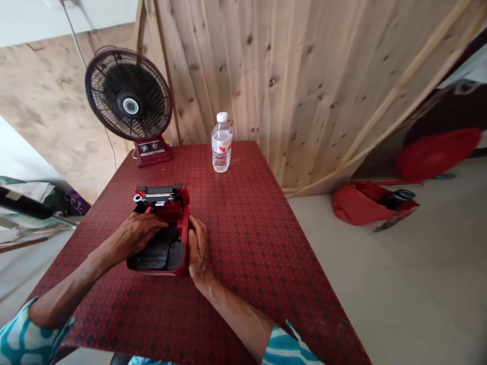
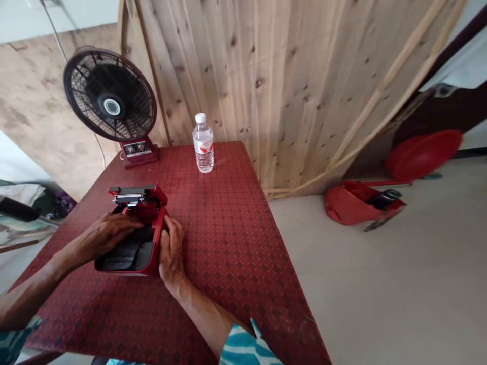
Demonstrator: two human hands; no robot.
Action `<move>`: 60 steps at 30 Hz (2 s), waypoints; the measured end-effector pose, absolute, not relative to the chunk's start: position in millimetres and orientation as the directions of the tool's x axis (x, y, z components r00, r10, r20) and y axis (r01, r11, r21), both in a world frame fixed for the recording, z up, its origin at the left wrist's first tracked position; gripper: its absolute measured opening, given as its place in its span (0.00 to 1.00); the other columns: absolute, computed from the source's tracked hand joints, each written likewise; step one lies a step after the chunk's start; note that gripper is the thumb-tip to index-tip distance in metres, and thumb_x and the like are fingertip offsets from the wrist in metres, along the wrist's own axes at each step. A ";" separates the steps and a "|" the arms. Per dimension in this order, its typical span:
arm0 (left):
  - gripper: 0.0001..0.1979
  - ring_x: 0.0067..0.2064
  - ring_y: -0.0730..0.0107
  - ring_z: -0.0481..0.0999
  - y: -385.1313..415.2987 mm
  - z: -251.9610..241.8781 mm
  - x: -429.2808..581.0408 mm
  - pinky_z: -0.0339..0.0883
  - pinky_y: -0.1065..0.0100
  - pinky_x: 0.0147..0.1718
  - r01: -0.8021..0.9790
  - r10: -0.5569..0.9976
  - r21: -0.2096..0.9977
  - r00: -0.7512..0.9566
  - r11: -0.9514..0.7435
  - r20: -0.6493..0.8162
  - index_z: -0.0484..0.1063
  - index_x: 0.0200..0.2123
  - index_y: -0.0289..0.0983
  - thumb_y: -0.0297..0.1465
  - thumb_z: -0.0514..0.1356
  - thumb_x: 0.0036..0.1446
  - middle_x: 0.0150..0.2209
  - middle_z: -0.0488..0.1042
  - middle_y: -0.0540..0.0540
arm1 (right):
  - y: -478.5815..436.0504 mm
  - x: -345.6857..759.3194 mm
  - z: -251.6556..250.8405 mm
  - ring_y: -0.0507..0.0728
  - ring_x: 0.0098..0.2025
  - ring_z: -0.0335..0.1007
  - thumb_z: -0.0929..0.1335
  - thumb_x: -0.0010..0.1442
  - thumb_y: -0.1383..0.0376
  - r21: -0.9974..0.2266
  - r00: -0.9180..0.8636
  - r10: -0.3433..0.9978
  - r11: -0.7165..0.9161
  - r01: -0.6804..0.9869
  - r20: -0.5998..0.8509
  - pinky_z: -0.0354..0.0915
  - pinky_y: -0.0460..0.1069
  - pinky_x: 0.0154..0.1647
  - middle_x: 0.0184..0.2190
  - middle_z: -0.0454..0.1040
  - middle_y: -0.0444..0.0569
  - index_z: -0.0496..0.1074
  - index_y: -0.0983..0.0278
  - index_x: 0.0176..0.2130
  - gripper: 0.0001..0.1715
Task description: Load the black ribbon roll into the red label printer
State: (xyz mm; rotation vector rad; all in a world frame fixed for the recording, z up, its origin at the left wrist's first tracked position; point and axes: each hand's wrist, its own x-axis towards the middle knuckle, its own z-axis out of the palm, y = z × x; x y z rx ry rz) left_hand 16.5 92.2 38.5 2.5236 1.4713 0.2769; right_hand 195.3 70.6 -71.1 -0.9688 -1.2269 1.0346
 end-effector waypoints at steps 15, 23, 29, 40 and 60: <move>0.18 0.46 0.56 0.78 107.4 29.2 7.0 0.64 0.58 0.45 0.677 0.735 0.320 0.670 -0.662 0.103 0.75 0.49 0.38 0.28 0.48 0.64 0.45 0.80 0.41 | 67.9 209.0 -70.3 0.58 0.64 0.58 0.56 0.69 0.51 -0.991 -0.003 0.991 0.132 -0.025 0.132 0.54 0.59 0.67 0.60 0.65 0.47 0.64 0.53 0.59 0.24; 0.21 0.47 0.57 0.77 124.8 16.4 -9.1 0.67 0.57 0.49 0.536 0.689 0.509 0.705 -0.673 0.168 0.74 0.50 0.40 0.22 0.50 0.57 0.46 0.79 0.42 | 63.7 207.0 -76.7 0.61 0.64 0.59 0.57 0.67 0.49 -0.998 0.057 0.996 0.066 0.022 0.067 0.54 0.61 0.67 0.61 0.65 0.48 0.65 0.54 0.59 0.26; 0.19 0.47 0.58 0.78 122.5 17.4 -11.7 0.68 0.59 0.48 0.576 0.700 0.471 0.701 -0.668 0.136 0.75 0.49 0.42 0.25 0.51 0.60 0.45 0.80 0.43 | 67.8 206.4 -69.1 0.59 0.63 0.61 0.57 0.68 0.50 -0.995 0.015 0.995 0.094 0.028 0.094 0.56 0.59 0.67 0.60 0.66 0.48 0.65 0.53 0.59 0.25; 0.17 0.47 0.57 0.78 123.6 31.7 3.9 0.67 0.60 0.50 0.706 0.770 0.367 0.637 -0.606 0.046 0.78 0.45 0.41 0.29 0.52 0.59 0.45 0.80 0.42 | 73.3 203.8 -72.6 0.58 0.62 0.61 0.59 0.66 0.49 -0.974 0.001 0.976 0.215 -0.066 0.216 0.54 0.58 0.67 0.58 0.68 0.49 0.68 0.55 0.57 0.25; 0.13 0.40 0.56 0.78 128.6 45.9 33.7 0.66 0.65 0.36 0.792 0.770 0.248 0.605 -0.558 -0.201 0.76 0.38 0.41 0.25 0.60 0.47 0.37 0.80 0.45 | 77.4 200.5 -79.0 0.57 0.61 0.62 0.58 0.67 0.50 -0.958 0.023 0.964 0.265 -0.107 0.264 0.56 0.57 0.66 0.56 0.68 0.50 0.68 0.55 0.56 0.24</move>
